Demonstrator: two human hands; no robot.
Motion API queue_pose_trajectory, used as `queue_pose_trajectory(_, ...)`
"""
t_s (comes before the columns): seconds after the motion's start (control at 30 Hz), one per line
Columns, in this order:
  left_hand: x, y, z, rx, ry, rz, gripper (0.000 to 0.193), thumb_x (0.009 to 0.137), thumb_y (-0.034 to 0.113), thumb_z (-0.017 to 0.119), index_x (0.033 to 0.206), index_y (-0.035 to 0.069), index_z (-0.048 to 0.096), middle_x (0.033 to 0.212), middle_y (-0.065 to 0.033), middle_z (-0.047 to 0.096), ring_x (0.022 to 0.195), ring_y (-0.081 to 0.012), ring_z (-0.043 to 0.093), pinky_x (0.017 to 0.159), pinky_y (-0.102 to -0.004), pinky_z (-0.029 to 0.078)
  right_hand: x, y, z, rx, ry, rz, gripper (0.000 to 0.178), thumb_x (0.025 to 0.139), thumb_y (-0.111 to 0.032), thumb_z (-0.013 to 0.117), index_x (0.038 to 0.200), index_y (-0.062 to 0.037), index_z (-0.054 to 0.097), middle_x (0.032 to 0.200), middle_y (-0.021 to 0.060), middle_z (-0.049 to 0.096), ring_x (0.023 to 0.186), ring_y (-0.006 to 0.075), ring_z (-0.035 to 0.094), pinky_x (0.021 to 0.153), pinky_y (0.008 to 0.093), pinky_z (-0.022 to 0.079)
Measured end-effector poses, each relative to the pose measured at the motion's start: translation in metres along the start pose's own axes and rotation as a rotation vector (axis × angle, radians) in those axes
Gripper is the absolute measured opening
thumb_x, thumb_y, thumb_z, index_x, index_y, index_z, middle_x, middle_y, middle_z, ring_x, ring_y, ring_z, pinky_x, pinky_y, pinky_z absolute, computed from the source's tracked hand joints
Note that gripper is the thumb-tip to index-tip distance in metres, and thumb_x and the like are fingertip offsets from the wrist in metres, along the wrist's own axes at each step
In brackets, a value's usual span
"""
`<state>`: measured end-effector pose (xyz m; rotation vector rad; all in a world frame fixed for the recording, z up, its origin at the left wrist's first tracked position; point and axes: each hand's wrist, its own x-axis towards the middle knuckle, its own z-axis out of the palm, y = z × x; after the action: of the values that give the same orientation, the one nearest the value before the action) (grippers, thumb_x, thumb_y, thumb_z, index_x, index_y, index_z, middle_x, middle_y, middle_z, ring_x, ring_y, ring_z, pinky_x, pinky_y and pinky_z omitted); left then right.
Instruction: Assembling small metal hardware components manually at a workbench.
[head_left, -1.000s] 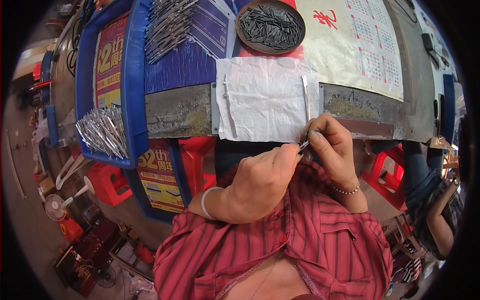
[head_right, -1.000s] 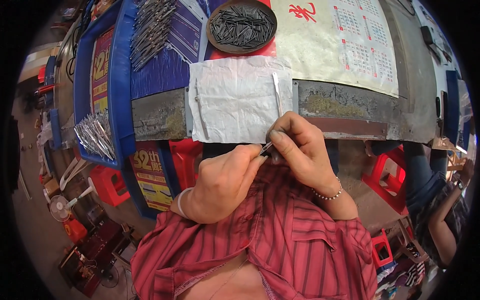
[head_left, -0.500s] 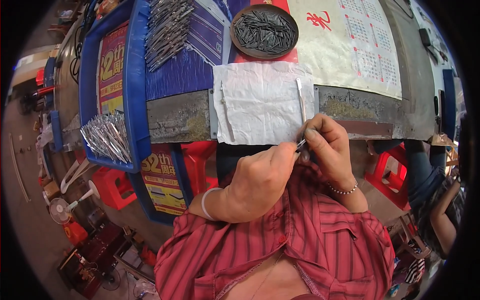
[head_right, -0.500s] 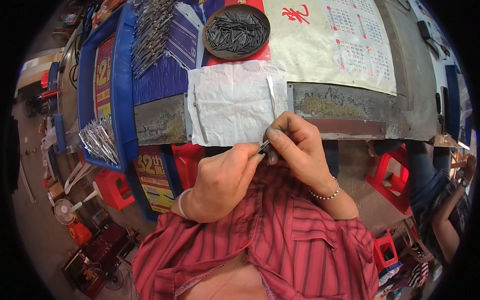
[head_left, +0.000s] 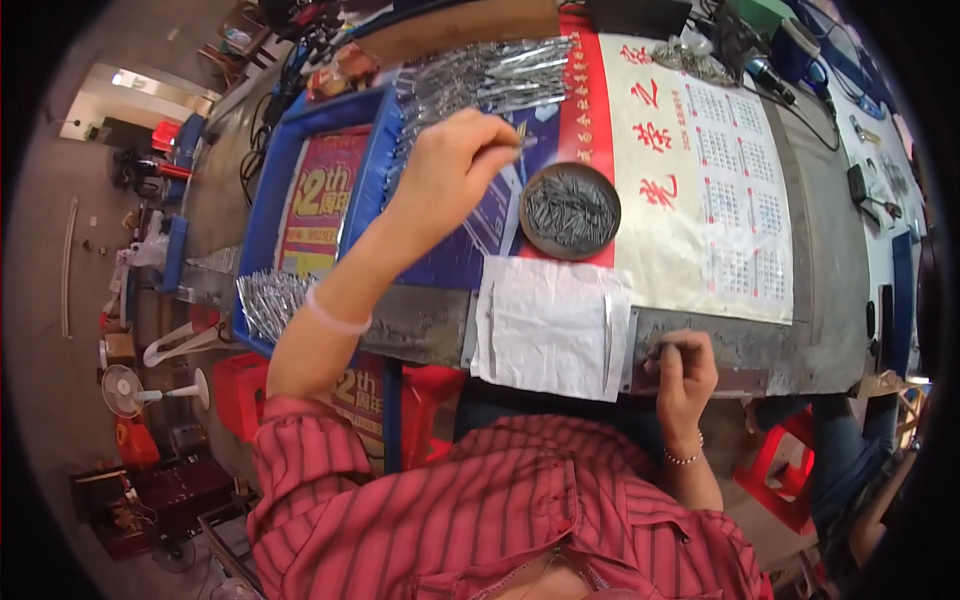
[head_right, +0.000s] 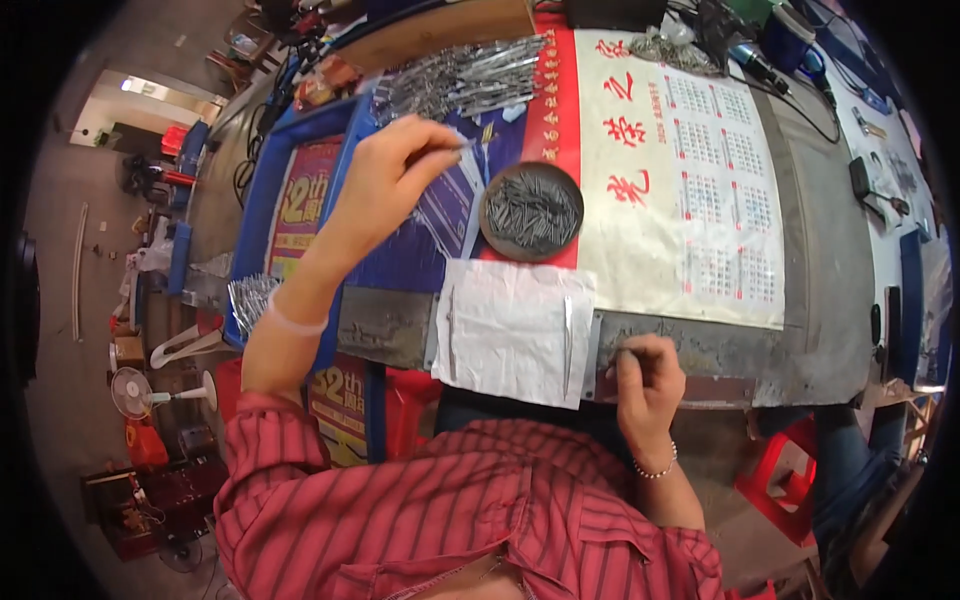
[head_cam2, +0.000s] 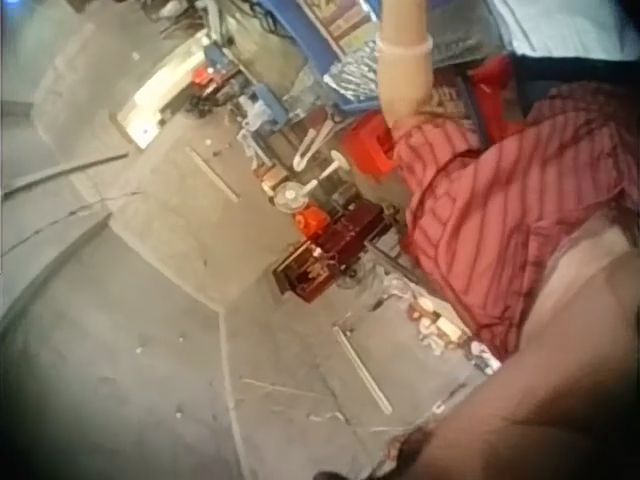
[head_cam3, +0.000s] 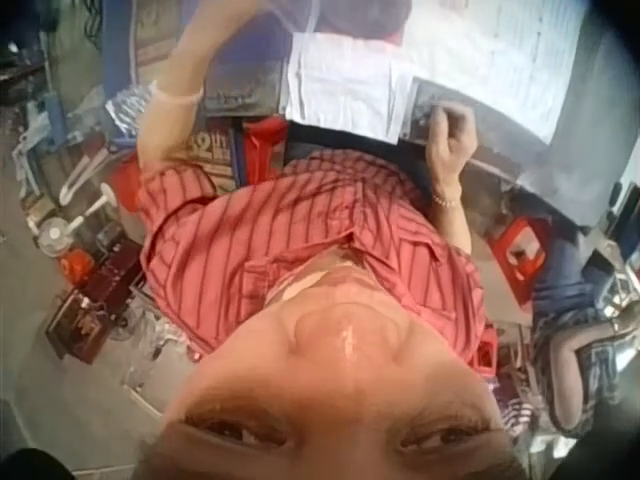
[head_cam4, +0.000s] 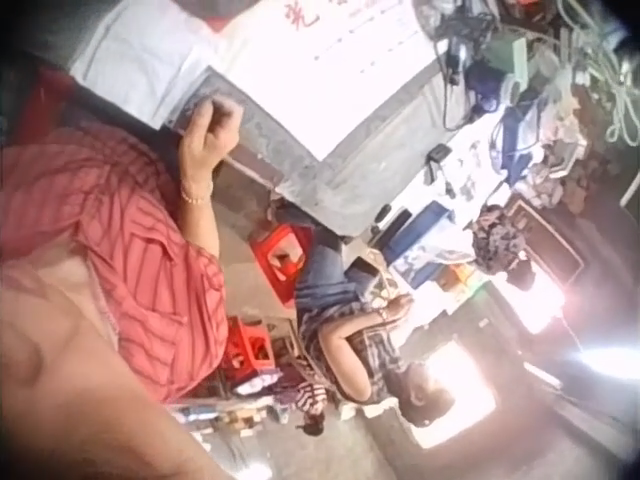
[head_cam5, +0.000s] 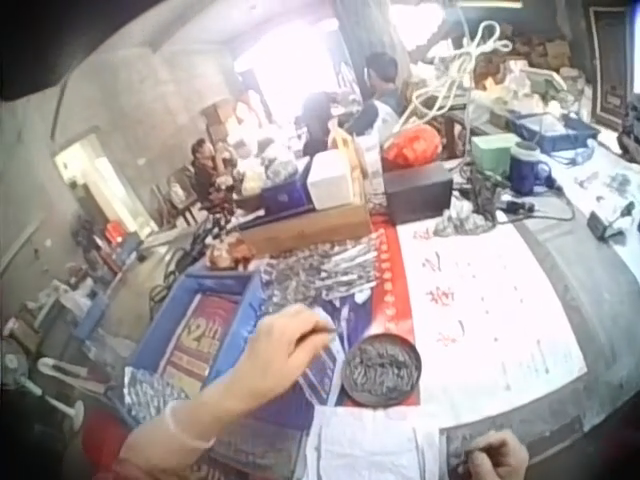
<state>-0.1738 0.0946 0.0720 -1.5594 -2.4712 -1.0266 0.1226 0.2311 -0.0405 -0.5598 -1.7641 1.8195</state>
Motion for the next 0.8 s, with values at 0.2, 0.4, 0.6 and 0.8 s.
queue_pose_trajectory(0.2,0.086,-0.095,0.063,0.247,0.006,0.159,0.013,0.074,0.015,0.066,0.084,0.008,0.067,0.080,-0.0108,0.063,0.078,-0.0297,0.062,0.069,-0.0403,0.048,0.003,0.008,0.002,-0.186,-0.023,-0.273,0.009,0.080,0.004,0.058,0.084,-0.0013,0.052,0.072,0.0111,0.058,0.059,0.0195,0.055,0.055,0.0271,0.044)
queue_pose_trajectory(0.4,0.103,-0.109,0.104,0.250,-0.153,0.151,0.010,0.072,0.011,0.067,0.080,0.007,0.064,0.082,-0.0090,0.062,0.082,-0.0297,0.061,0.072,-0.0426,0.046,0.012,-0.001,-0.002,-0.242,-0.069,-0.333,0.012,0.074,0.004,0.060,0.082,-0.0020,0.053,0.070,0.0112,0.059,0.058,0.0241,0.057,0.052,0.0301,0.045)
queue_pose_trajectory(0.6,0.087,-0.125,0.085,0.426,-0.070,0.143,0.024,0.073,0.012,0.067,0.095,0.007,0.058,0.089,-0.0104,0.059,0.086,-0.0316,0.059,0.073,-0.0415,0.046,0.012,0.000,0.011,-0.288,-0.109,-0.370,0.009,0.075,0.004,0.059,0.082,-0.0008,0.054,0.070,0.0130,0.059,0.059,0.0241,0.057,0.053,0.0296,0.044)
queue_pose_trajectory(0.8,0.053,-0.091,0.030,0.436,-0.011,0.253,0.021,0.073,0.018,0.067,0.089,0.007,0.060,0.083,-0.0097,0.058,0.082,-0.0284,0.059,0.068,-0.0421,0.046,-0.002,0.013,0.007,-0.294,-0.021,-0.305,0.004,0.089,0.001,0.046,0.087,0.0004,0.049,0.076,0.0069,0.051,0.060,0.0106,0.046,0.055,0.0226,0.039)
